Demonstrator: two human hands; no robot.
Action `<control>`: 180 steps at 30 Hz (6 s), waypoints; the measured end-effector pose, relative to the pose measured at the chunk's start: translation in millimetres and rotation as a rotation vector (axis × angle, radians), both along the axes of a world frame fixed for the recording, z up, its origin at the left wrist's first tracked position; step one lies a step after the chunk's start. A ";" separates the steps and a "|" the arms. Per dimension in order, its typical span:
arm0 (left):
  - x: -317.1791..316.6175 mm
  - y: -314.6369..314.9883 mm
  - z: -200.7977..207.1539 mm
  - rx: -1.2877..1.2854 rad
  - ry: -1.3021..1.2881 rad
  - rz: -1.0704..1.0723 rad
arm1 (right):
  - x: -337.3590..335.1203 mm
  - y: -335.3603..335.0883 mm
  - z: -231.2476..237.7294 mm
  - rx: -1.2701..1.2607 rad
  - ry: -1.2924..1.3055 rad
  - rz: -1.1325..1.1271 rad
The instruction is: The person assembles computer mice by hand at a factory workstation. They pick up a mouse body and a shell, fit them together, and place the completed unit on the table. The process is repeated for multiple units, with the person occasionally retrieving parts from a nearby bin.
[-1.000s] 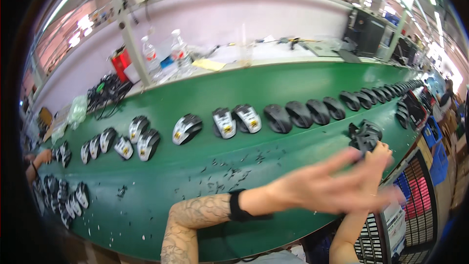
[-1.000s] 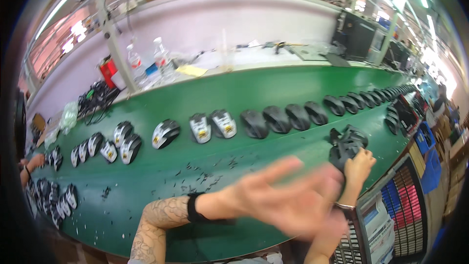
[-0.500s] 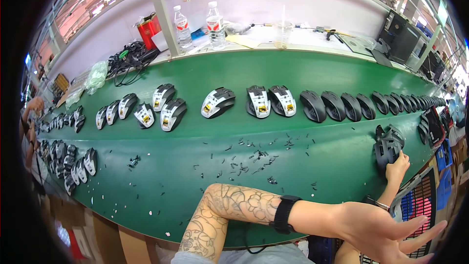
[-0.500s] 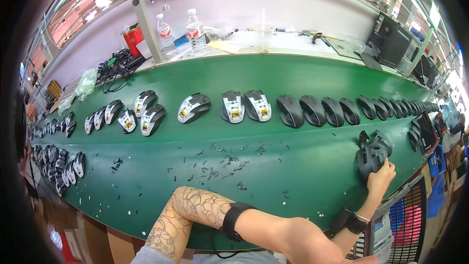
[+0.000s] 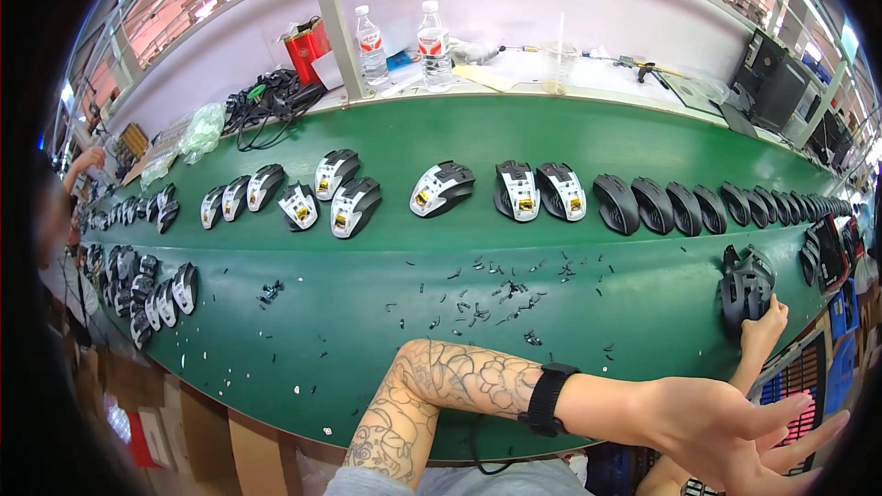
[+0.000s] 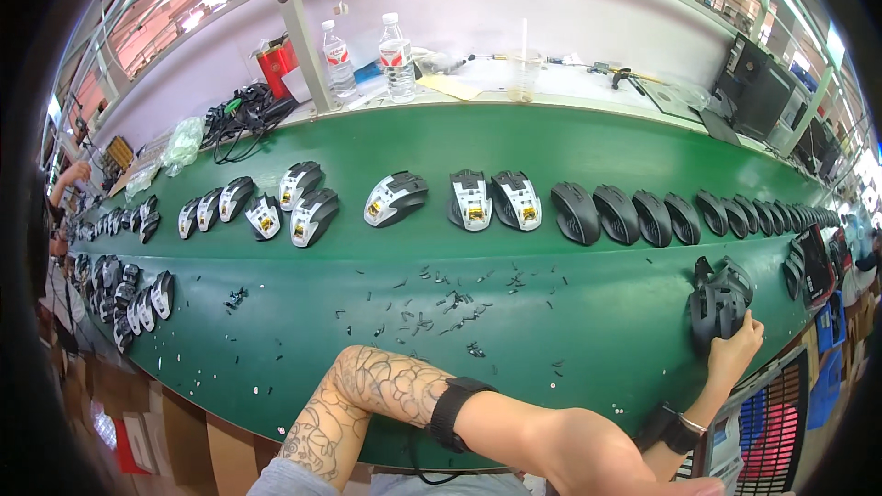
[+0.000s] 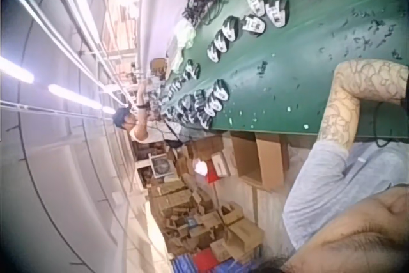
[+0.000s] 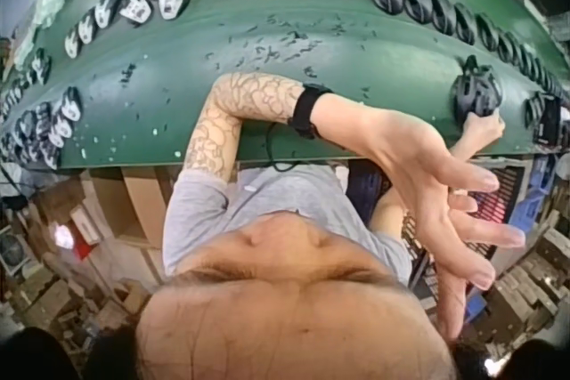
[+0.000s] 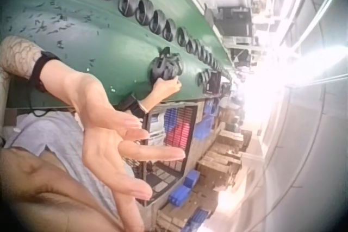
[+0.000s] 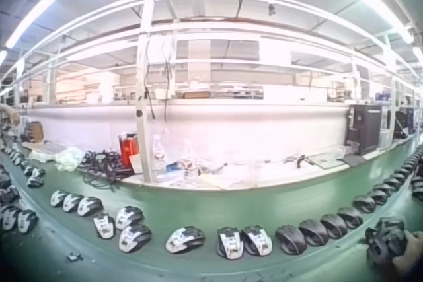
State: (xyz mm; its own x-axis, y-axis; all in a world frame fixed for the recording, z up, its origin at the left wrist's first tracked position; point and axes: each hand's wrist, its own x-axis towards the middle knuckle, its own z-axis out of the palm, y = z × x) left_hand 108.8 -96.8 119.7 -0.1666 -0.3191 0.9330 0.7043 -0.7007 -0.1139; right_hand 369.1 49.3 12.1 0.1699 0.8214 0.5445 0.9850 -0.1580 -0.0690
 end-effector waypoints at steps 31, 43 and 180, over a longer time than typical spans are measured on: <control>-180.2 99.0 -86.9 -1.717 -0.215 -0.850 | -265.8 -39.6 28.5 0.012 0.832 1.123; -297.4 100.5 -111.4 -2.008 0.155 1.113 | -258.0 -31.0 6.6 0.071 0.610 1.124; -191.7 34.0 -61.3 -1.858 -0.575 -0.857 | -278.9 -52.6 5.5 -0.676 1.711 0.991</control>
